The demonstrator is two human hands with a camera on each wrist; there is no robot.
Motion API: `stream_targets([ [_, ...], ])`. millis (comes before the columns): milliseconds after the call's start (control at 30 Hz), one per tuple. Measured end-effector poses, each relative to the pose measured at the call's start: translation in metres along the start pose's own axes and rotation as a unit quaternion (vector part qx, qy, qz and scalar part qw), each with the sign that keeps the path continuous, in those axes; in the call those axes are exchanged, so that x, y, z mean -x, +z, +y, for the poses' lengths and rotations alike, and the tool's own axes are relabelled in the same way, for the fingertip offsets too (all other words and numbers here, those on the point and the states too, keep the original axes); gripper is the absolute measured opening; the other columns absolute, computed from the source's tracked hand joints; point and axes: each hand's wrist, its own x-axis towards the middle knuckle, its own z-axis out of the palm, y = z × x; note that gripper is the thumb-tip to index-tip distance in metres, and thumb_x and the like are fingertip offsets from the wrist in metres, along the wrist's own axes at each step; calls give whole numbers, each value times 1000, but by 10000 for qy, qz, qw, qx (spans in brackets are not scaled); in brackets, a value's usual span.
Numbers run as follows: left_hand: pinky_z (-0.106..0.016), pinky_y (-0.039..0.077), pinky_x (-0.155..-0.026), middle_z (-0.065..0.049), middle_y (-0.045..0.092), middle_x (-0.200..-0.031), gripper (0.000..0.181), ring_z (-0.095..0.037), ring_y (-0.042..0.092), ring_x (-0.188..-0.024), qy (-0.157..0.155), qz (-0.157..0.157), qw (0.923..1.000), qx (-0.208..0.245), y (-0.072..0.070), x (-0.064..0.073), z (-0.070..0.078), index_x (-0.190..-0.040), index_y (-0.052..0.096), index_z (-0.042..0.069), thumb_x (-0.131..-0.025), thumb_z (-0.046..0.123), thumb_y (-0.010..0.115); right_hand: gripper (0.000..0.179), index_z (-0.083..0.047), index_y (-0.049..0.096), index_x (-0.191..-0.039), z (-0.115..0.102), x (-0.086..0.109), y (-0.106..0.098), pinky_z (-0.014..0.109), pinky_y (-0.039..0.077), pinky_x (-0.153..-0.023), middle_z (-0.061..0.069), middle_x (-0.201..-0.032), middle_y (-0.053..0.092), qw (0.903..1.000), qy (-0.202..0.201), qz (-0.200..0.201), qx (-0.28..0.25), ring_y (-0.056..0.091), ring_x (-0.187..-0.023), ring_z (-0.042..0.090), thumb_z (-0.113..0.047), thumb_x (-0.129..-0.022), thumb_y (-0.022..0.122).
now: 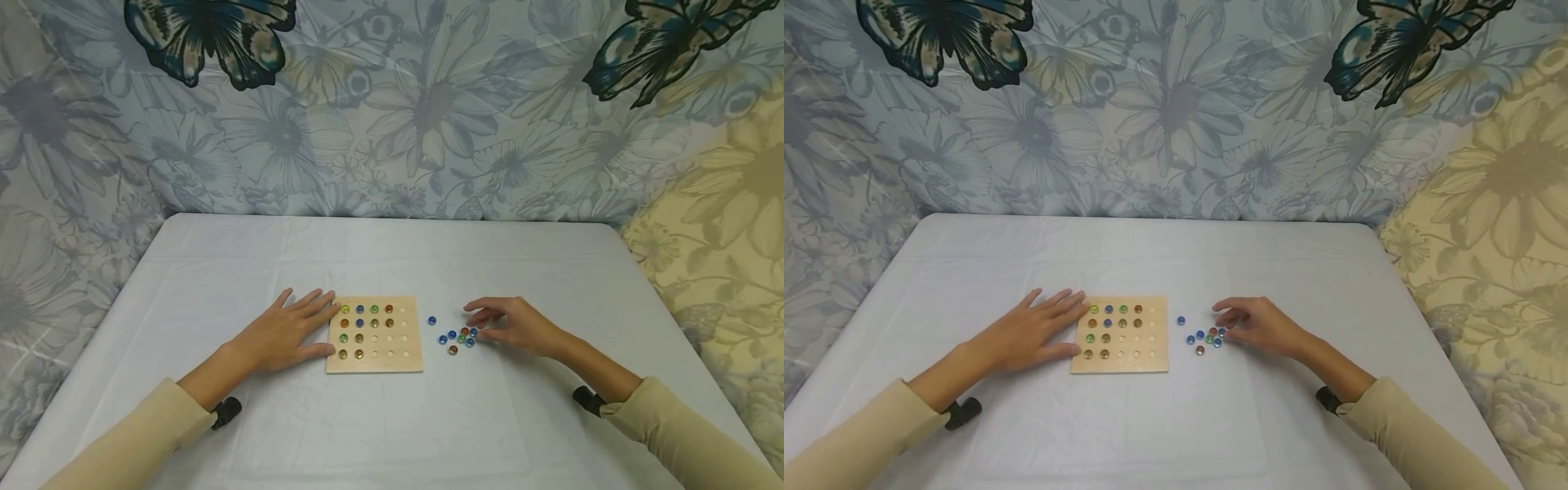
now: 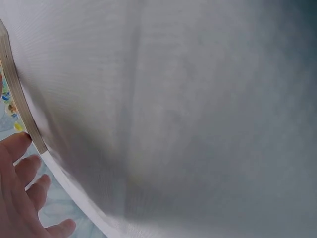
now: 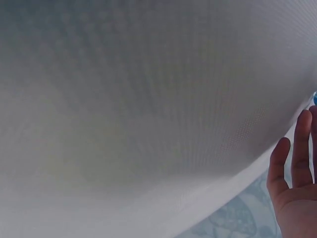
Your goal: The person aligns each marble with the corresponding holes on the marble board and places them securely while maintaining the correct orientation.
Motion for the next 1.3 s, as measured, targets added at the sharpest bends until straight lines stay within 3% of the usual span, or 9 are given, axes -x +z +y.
stream_targets([
  [500,-67,17,-114,-4,31,-161,82,-29,26,-149,-21,-60,10000,-23,2,0,-1,-156,35,15,-94,66,51,40,-4,67,-122,-1,0,2,47,53,-91,-4,-103,75,10000,84,-35,18,70,-98,18,-2,-84,78],
  [900,-66,18,-114,-3,30,-162,82,-28,25,-149,-23,-179,9998,21,0,0,0,-157,33,16,-94,66,50,35,-5,69,-118,-2,-3,2,43,54,-89,-4,-102,75,9999,63,-66,45,70,-97,16,2,-84,76],
  [1300,-66,18,-114,-3,29,-162,83,-29,24,-149,-1,-179,9998,31,0,-1,-1,-157,33,16,-95,67,49,35,-5,69,-119,-14,-22,-5,43,55,-85,-3,-101,75,9997,-61,183,147,68,-94,14,0,-86,76],
])
